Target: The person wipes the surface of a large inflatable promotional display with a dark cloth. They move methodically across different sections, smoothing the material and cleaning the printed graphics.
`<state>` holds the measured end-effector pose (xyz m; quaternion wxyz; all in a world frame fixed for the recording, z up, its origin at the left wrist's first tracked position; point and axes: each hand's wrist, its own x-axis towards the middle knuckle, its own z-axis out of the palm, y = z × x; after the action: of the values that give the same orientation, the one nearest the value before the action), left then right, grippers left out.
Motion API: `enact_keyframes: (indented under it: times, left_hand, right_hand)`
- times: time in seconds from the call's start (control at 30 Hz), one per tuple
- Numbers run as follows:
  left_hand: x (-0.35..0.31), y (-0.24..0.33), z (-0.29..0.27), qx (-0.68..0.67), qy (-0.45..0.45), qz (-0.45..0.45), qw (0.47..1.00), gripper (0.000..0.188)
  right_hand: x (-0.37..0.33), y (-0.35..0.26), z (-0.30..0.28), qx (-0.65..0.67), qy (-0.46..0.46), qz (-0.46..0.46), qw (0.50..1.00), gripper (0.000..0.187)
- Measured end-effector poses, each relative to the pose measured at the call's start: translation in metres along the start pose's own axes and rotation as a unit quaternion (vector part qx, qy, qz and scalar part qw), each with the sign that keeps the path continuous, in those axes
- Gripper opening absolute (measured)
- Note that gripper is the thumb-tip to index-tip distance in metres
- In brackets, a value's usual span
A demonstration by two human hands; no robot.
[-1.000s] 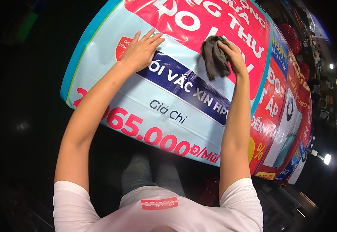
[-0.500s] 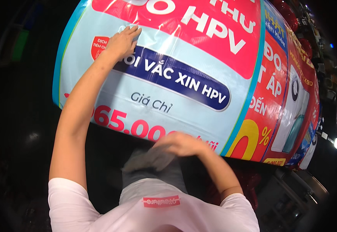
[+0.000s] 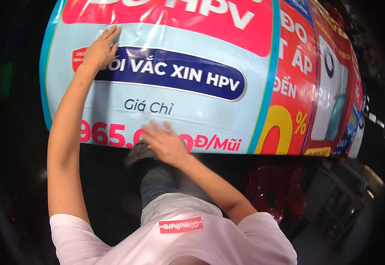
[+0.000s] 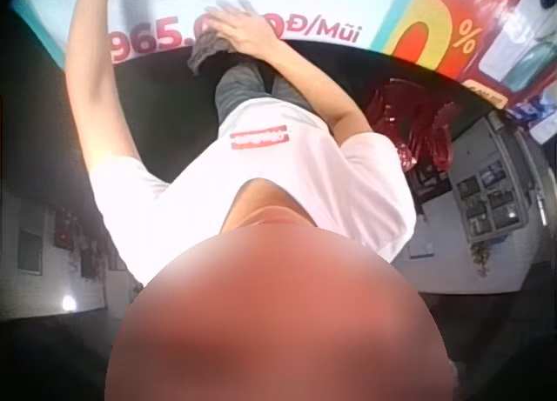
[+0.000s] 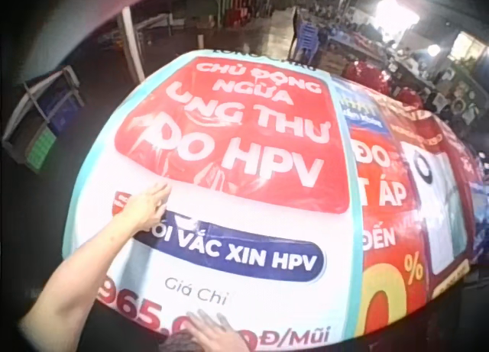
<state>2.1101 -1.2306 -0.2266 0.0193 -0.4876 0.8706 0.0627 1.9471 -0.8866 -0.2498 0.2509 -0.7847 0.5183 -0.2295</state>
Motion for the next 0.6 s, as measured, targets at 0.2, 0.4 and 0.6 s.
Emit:
enact_keyframes:
  times: [0.2, 0.4, 0.6]
  left_hand:
    - [0.000, -0.009, 0.008, -0.014, 0.008, 0.013, 1.000, 0.055]
    - [0.016, -0.023, 0.015, 0.037, -0.023, 0.042, 0.998, 0.059]
    - [0.027, -0.001, -0.013, 0.129, -0.101, -0.011, 0.986, 0.062]
  right_hand:
    - [-0.025, 0.212, -0.159, -0.268, 0.256, 0.282, 0.885, 0.041]
    - [0.040, 0.134, -0.122, -0.113, 0.263, 0.284, 0.915, 0.054]
    - [-0.005, 0.030, -0.022, -0.078, 0.152, 0.139, 0.975, 0.052]
